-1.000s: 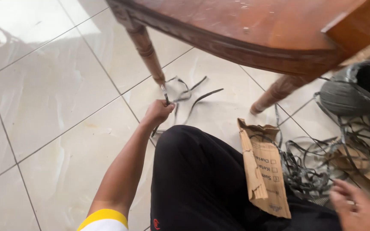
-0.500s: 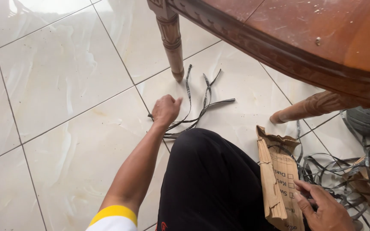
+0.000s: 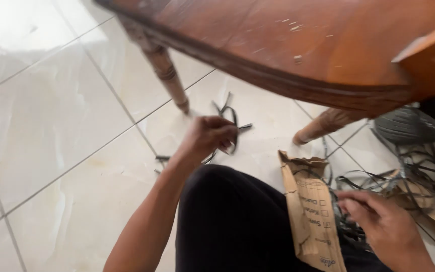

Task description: Wrap a chair leg with cardboard and secure it with plastic straps using a cutter.

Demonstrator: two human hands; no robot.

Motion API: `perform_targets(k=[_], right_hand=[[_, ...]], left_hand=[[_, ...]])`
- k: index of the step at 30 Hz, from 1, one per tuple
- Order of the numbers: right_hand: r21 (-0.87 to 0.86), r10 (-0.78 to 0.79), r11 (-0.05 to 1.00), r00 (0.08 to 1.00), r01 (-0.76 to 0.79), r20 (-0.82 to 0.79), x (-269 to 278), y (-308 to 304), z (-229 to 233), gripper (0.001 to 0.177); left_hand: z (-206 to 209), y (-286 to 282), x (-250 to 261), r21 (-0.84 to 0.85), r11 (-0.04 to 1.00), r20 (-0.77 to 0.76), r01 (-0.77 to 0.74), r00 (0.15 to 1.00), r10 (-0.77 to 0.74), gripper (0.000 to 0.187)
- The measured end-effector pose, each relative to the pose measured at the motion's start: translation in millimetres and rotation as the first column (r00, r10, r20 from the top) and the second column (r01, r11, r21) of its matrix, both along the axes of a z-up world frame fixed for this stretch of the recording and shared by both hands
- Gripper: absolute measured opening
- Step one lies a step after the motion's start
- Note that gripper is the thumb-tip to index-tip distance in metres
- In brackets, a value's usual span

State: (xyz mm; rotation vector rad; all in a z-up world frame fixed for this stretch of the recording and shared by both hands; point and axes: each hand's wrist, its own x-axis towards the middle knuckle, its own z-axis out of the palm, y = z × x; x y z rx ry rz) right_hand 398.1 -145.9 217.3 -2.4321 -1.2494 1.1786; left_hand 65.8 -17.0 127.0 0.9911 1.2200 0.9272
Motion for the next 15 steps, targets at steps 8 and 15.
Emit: perform_targets(k=[8,15], right_hand=[[0.296,-0.029,0.928,0.837,0.226,-0.546,11.1,20.2,-2.2,0.038],[0.59,0.193,0.778,0.81,0.217,-0.553,67.6,13.5,-52.8,0.022]], left_hand=[[78.8,-50.5,147.7,0.085,0.915,-0.019,0.394,0.919,-0.394,0.018],[38.1,-52.0,209.1,0.229,0.849,-0.162,0.476,0.879,-0.449,0.018]])
